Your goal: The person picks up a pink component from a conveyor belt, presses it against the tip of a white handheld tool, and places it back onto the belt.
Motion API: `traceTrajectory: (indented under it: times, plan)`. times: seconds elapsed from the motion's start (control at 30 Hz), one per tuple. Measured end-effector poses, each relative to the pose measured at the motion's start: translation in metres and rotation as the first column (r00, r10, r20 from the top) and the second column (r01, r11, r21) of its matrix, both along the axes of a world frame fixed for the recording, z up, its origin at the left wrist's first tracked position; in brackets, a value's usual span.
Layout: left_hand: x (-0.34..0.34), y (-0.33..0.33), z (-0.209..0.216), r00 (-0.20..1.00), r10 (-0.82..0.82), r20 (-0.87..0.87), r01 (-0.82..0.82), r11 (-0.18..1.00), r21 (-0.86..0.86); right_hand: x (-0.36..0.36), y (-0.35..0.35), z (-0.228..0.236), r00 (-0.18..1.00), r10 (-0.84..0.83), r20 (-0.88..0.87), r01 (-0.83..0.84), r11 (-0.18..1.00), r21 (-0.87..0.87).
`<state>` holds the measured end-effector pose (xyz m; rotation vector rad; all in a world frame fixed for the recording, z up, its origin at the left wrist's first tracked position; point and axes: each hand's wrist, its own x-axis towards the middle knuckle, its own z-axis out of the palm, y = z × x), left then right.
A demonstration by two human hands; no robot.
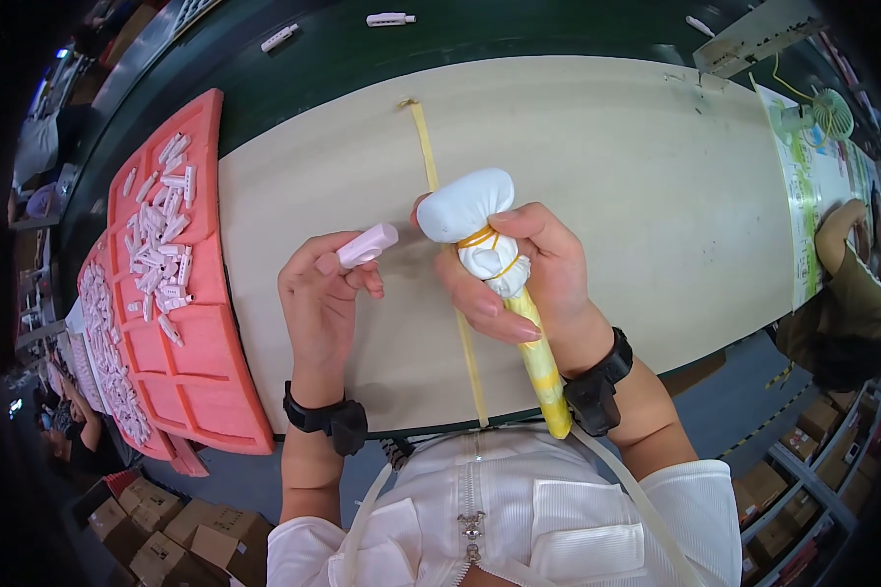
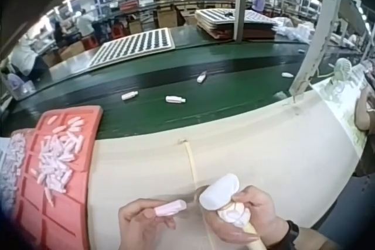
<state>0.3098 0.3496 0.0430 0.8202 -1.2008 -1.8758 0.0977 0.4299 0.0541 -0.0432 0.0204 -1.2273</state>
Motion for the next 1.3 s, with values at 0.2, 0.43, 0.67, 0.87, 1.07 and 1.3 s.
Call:
traceTrajectory:
  times: [0.2,0.43,0.67,0.87,1.07,1.3]
  plan:
    - [0.001,0.0,0.001,1.0,-0.004,-0.008,0.004,1.0,-0.022,0.002,0.001,0.0,0.965,-0.085,-0.247,0.098,0.994,0.04]
    - [0.001,0.0,-0.001,0.998,-0.016,-0.063,0.012,0.998,-0.06,0.006,-0.004,-0.006,0.79,-0.168,-0.59,0.286,0.952,0.112]
    - [0.002,0.002,-0.002,0.999,-0.005,0.032,0.01,0.99,-0.143,0.005,-0.003,-0.011,0.787,-0.123,-0.604,0.266,0.952,0.153]
    - [0.001,0.007,-0.005,0.999,-0.003,0.035,0.009,0.989,-0.145,0.008,0.0,-0.012,0.775,-0.104,-0.623,0.256,0.953,0.159]
    - [-0.005,0.007,-0.005,1.0,-0.002,0.001,0.002,0.98,-0.197,0.004,0.0,-0.012,0.75,-0.058,-0.659,0.202,0.969,0.144]
    - [-0.001,-0.005,-0.002,1.0,-0.005,0.014,0.008,0.972,-0.236,0.012,-0.014,-0.002,0.698,-0.048,-0.715,0.238,0.957,0.168]
